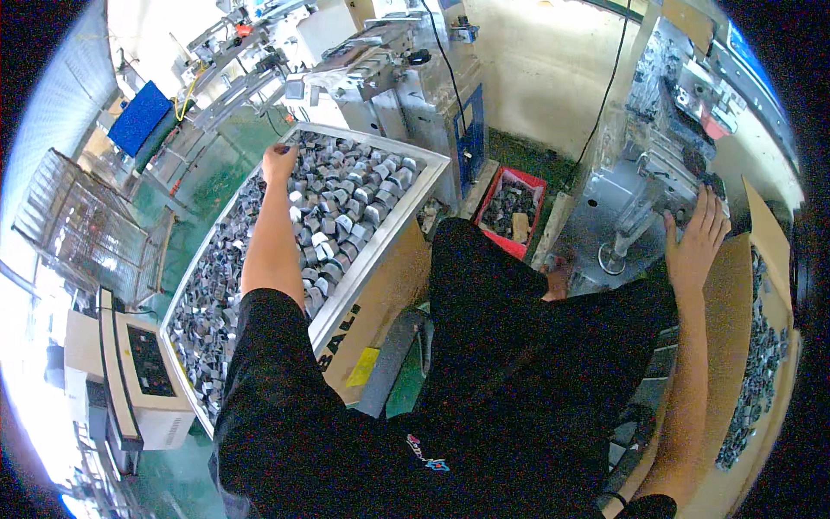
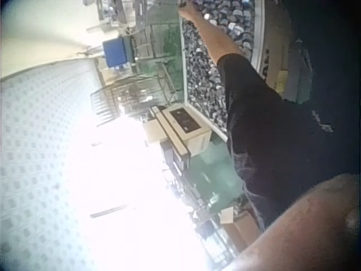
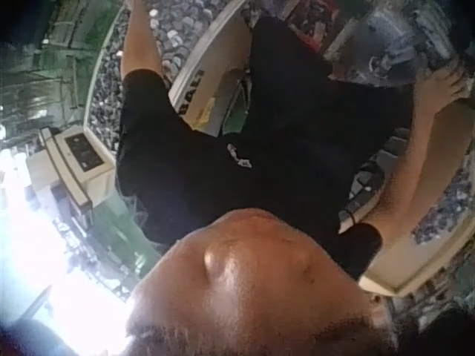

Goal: Manually loading metal parts onto a pad printing machine and transferring them to a collection bin after printing.

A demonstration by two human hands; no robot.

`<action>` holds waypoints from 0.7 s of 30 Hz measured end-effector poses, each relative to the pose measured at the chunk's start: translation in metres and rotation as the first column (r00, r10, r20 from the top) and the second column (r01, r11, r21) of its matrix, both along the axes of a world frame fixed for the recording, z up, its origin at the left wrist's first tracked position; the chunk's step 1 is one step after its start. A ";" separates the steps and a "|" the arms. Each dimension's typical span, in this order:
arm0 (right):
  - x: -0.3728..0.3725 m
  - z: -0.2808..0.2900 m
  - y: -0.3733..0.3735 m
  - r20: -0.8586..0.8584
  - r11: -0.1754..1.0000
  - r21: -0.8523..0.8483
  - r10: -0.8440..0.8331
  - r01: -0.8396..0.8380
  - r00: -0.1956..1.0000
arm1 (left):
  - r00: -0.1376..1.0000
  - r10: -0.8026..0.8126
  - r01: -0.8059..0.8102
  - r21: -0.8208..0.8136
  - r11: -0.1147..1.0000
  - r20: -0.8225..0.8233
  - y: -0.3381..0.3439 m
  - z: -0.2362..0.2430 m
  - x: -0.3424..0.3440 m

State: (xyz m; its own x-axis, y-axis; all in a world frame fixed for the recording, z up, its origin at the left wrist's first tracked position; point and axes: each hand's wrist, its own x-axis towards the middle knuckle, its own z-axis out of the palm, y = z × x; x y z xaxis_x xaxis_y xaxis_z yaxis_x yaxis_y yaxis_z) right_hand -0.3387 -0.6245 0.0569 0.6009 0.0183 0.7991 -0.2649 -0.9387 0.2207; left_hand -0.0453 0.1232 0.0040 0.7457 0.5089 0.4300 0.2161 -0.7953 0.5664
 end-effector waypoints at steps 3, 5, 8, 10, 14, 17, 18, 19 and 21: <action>0.001 -0.002 -0.001 0.001 1.000 -0.010 -0.009 0.009 1.000 | 0.996 -0.017 0.021 0.046 0.999 -0.088 0.012 -0.004 0.001; 0.003 -0.003 -0.002 0.001 1.000 -0.012 -0.028 0.028 1.000 | 0.990 -0.009 0.022 0.086 0.996 -0.141 0.016 -0.008 0.004; 0.001 -0.003 -0.002 0.007 0.999 -0.038 -0.005 0.006 1.000 | 0.971 -0.003 0.023 0.079 0.997 -0.241 0.013 -0.013 0.009; 0.001 -0.002 0.002 -0.036 1.000 -0.005 -0.012 0.012 0.999 | 0.965 0.033 -0.007 0.103 0.995 -0.261 0.021 -0.015 0.010; -0.006 -0.001 -0.002 -0.066 0.999 -0.008 -0.047 0.047 0.997 | 0.935 0.039 0.010 0.135 0.991 -0.354 0.008 -0.025 0.021; 0.008 0.002 0.008 -0.010 0.998 0.015 0.059 -0.058 0.998 | 0.929 0.118 -0.062 0.167 0.984 -0.351 0.069 -0.013 0.003; 0.001 0.001 0.006 -0.030 1.000 0.011 0.019 -0.019 0.999 | 0.943 0.089 -0.040 0.156 0.987 -0.322 0.040 -0.020 0.012; -0.005 0.000 0.003 -0.049 1.000 0.006 -0.018 0.018 0.999 | 0.940 0.050 0.000 0.145 0.989 -0.338 0.009 -0.022 0.022; -0.006 0.003 0.005 -0.059 0.999 0.009 -0.035 0.035 0.998 | 0.996 0.035 -0.033 0.018 0.999 -0.080 0.009 -0.009 0.015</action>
